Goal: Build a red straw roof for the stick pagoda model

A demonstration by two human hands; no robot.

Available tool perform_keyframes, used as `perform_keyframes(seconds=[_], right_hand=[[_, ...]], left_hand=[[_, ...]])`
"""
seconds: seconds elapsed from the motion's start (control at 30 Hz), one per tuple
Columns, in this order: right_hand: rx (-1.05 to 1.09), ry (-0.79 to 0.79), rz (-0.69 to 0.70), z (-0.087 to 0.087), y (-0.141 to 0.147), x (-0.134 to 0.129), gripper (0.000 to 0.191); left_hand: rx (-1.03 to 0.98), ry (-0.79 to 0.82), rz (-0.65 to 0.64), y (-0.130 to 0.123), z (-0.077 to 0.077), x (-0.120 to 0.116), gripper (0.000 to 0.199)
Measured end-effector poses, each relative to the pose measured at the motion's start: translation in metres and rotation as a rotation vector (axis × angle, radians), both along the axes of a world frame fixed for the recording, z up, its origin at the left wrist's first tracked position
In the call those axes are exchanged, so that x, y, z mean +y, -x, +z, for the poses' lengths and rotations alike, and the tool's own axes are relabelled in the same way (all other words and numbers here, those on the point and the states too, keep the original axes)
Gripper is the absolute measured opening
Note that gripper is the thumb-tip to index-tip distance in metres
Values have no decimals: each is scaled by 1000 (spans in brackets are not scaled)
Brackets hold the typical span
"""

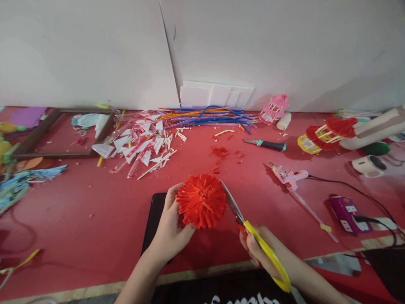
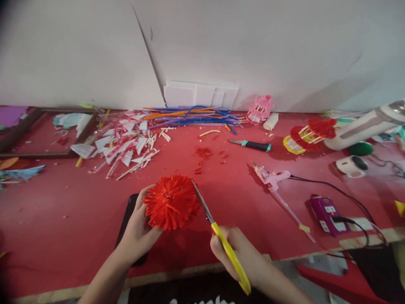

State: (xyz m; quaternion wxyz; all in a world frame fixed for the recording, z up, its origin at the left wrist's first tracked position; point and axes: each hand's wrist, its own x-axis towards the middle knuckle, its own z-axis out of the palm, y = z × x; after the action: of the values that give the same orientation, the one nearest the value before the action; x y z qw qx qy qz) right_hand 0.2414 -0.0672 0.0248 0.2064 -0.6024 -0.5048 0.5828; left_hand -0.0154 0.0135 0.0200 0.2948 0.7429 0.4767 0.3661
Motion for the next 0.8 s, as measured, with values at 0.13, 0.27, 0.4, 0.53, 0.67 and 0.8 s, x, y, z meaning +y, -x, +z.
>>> perform_keyframes(seconds=[0.13,0.27,0.4,0.53,0.67,0.8], right_hand=[[136,54,94,-2,-6,-3,69],[171,57,91,4,-8,-1,68],[114,23,90,14,-4,6,69],[49,-15,61,17,-1,11,71],[43,-20,45,11,0,11,71],[23,-38,34,10,-1,10,70]], left_hand=[[-11,19,-56,1,-1,2,30],[-22,12,-74,0,-1,2,32],[3,14,-66,0,2,2,30],[-4,34,-63,0,4,1,30],[-19,36,-77,-1,4,0,28],[-21,22,-91,-1,5,1,28]])
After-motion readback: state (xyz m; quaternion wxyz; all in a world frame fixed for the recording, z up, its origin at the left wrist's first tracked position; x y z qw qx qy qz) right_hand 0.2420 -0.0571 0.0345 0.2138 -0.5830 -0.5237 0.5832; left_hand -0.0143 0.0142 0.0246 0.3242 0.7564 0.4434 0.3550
